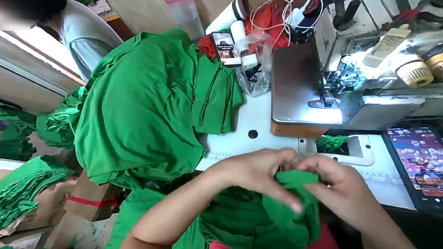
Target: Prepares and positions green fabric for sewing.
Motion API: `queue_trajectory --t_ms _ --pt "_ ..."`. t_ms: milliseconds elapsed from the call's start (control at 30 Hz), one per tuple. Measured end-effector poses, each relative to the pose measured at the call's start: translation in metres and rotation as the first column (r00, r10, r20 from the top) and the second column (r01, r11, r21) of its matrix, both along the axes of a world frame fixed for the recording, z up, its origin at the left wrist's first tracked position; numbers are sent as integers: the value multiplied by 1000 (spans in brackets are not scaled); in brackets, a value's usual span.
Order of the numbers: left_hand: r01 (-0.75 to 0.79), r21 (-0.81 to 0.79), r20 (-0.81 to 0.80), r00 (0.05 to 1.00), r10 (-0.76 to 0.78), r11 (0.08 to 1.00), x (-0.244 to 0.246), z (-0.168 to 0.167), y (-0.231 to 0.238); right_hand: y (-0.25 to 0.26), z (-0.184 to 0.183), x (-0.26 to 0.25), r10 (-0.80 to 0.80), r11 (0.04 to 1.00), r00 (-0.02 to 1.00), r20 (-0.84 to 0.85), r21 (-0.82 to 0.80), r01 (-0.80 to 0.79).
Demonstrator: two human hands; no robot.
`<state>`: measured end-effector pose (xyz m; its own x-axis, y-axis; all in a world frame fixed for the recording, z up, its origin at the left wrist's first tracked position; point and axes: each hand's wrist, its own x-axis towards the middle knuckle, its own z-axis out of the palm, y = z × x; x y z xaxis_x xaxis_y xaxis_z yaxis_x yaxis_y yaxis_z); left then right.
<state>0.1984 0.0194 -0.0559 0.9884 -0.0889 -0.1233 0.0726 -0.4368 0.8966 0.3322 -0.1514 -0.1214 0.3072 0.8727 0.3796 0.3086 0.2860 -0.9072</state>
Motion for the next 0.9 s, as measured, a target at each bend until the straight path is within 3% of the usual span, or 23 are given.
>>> queue_trajectory --t_ms 100,233,467,733,900 --pt "-149 50 -25 988 150 988 5 9 -4 4 1 0 -131 991 987 -95 -8 131" --pt "-176 42 80 982 172 983 1 -4 7 6 -5 2 -156 987 985 -77 19 157" --pt "-198 46 76 978 194 979 -4 -8 0 2 -5 3 -119 993 991 -63 7 120" --pt "-275 283 262 944 202 919 -3 8 -11 -3 -8 -3 -92 996 988 -123 -4 93" --pt "-297 215 260 936 238 930 -4 -4 -3 -7 -12 -7 2 997 988 -153 -73 -13"
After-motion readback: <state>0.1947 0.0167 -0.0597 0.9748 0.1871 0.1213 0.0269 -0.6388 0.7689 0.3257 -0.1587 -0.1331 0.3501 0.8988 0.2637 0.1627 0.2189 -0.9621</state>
